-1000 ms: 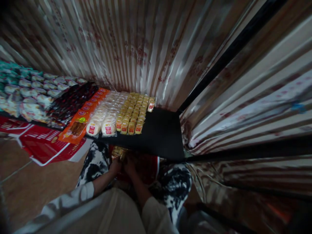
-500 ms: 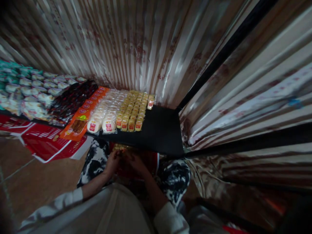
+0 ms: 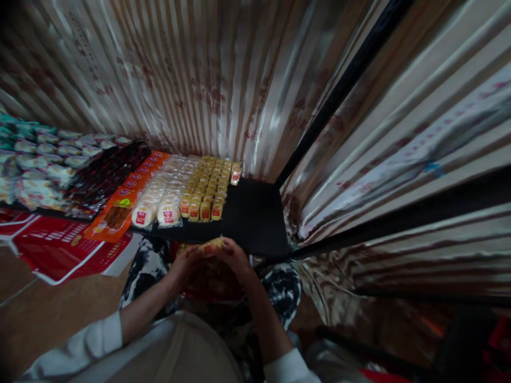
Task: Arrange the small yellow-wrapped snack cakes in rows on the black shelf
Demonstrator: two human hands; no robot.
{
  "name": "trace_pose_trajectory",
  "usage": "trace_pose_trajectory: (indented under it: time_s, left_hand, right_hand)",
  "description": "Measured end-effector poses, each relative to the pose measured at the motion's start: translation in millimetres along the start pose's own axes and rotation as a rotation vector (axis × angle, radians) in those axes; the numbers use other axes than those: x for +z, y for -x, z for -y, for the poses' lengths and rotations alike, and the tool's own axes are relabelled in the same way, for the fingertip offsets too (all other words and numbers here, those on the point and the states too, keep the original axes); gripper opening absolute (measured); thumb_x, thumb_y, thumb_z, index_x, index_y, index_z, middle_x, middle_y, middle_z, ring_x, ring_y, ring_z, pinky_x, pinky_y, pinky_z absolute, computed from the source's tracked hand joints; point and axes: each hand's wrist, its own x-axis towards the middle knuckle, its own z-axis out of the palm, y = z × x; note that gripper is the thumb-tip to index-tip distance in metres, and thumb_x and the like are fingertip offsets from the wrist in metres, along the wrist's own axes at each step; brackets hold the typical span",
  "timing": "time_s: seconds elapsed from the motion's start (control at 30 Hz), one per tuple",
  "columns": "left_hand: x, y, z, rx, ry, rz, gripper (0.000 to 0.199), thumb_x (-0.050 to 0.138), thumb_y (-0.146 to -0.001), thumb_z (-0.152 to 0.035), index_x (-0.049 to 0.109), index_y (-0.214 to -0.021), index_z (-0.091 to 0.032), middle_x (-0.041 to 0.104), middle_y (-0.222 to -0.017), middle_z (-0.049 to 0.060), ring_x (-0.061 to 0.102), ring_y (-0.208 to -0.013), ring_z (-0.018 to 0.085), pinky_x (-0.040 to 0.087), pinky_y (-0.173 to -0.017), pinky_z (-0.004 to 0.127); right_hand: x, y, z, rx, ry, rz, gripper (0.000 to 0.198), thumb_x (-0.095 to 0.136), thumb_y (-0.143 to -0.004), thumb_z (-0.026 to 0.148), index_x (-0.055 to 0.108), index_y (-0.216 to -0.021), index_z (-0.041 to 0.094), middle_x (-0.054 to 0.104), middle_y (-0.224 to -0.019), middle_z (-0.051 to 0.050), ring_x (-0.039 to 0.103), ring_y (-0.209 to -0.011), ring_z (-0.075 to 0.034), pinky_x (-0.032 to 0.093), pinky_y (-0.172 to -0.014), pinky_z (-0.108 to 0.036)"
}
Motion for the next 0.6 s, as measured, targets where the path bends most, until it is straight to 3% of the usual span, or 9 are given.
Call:
trace_pose_trajectory:
  time_s: [0.17, 0.3, 0.47, 0.6]
  left_hand:
    - [31, -7, -2, 0.042, 0.099, -0.012, 0.019, 0.061, -0.071, -0.025, 0.058, -0.088, -0.016, 0.070, -0.086, 0.004, 0.065, -0.081, 0.017, 0.051, -0.079, 0.031]
    - [51, -21, 2, 0.103, -0.005, -0.031, 0.020, 0.054, -0.076, -0.027, 0.055, -0.093, -0.017, 0.069, -0.090, 0.005, 0.065, -0.083, 0.017, 0.051, -0.079, 0.030]
    - [83, -55, 1, 0.118, -0.171, -0.008, 0.022, 0.051, -0.079, -0.022, 0.054, -0.099, -0.016, 0.066, -0.099, 0.008, 0.064, -0.086, 0.016, 0.052, -0.076, 0.028]
    - [113, -88, 1, 0.095, -0.242, -0.120, 0.039, 0.051, -0.080, -0.022, 0.045, -0.118, -0.015, 0.054, -0.123, 0.015, 0.061, -0.100, 0.019, 0.053, -0.074, 0.027]
  right_hand:
    - [9, -3, 2, -0.122, -0.102, -0.139, 0.037, 0.064, -0.072, 0.042, 0.056, -0.100, 0.020, 0.068, -0.098, -0.005, 0.064, -0.090, -0.022, 0.052, -0.080, -0.035]
    - [6, -11, -4, -0.187, -0.123, -0.314, 0.038, 0.065, -0.070, 0.038, 0.053, -0.102, 0.020, 0.068, -0.096, -0.004, 0.064, -0.090, -0.021, 0.051, -0.082, -0.033]
    - [-22, -35, 2, -0.251, -0.060, -0.423, 0.043, 0.062, -0.071, 0.036, 0.052, -0.109, 0.020, 0.069, -0.093, -0.004, 0.065, -0.085, -0.020, 0.052, -0.079, -0.033]
    - [-55, -74, 14, -0.321, 0.039, -0.486, 0.044, 0.062, -0.069, 0.037, 0.054, -0.108, 0.018, 0.069, -0.092, -0.006, 0.065, -0.086, -0.021, 0.051, -0.082, -0.036]
